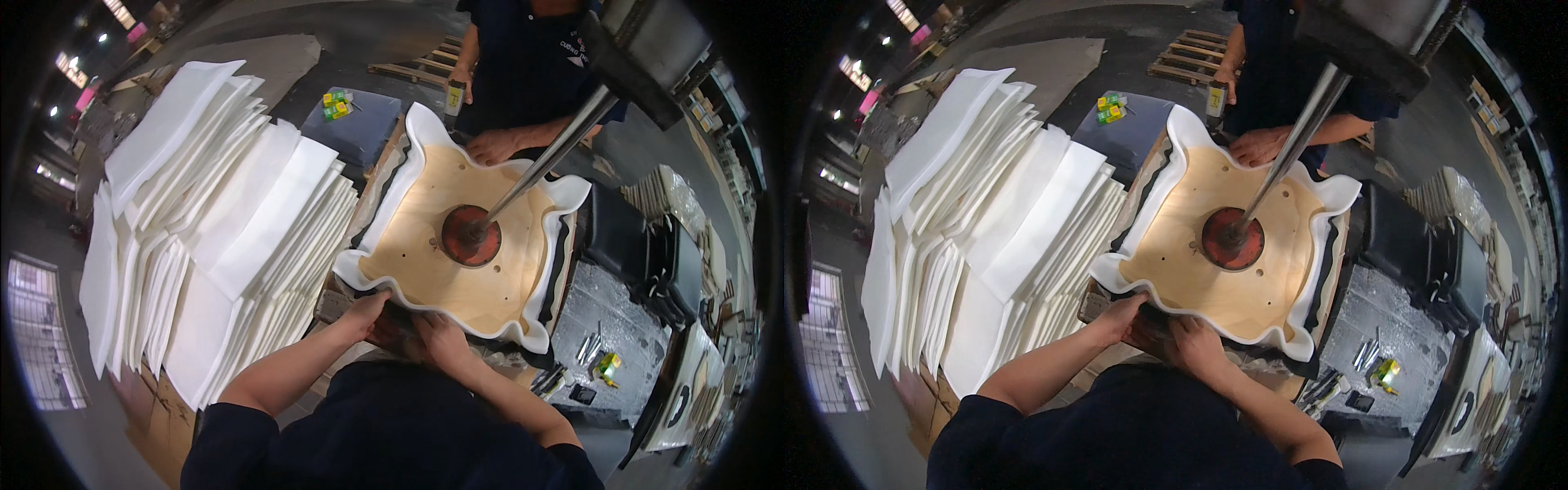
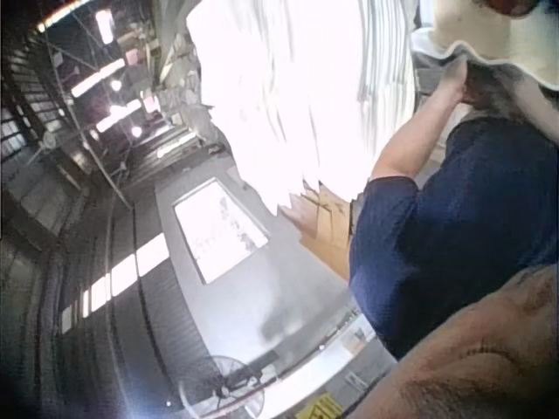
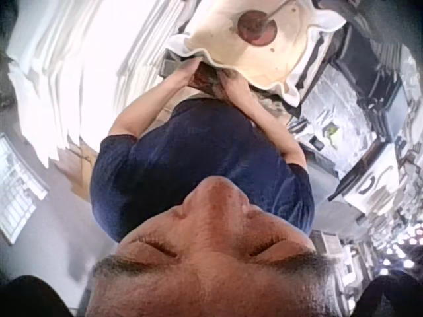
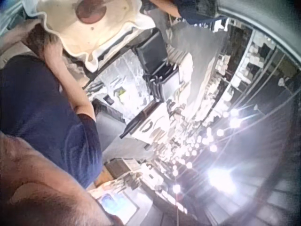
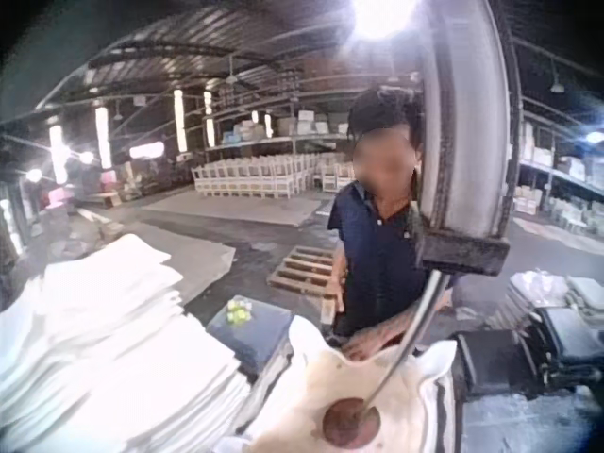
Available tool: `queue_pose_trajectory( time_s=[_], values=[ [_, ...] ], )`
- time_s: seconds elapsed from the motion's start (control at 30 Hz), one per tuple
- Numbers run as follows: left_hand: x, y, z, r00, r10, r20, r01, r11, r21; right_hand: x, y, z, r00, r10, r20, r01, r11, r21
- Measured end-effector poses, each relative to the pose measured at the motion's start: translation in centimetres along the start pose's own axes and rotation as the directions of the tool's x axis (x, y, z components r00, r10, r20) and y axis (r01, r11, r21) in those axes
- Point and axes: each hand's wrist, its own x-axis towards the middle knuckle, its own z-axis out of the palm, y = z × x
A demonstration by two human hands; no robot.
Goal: The person staples white fabric onto a wooden chair seat using a pneumatic staple gun while a coworker assists by holding the seat and fabric. They then place a black leather cover over the seat and prepare the next unit.
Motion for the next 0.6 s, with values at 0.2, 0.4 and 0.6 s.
queue_pose_trajectory(
  time_s=[0.2,0.4,0.6],
  values=[
    [1.2,0.6,-1.6,0.999,0.002,0.039,-0.009,0.987,0.159,2.1,-2.0,2.7,0.972,0.158,-0.171,-0.164,0.986,-0.02],
    [1.9,0.6,-3.2,0.987,0.113,0.113,-0.143,0.943,0.301,3.0,-2.3,3.3,0.961,0.174,-0.215,-0.194,0.978,-0.076],
    [2.0,-0.5,-4.1,0.899,0.311,0.309,-0.39,0.889,0.241,2.8,-0.5,3.4,0.965,0.233,-0.123,-0.238,0.971,-0.023]
  ],
)
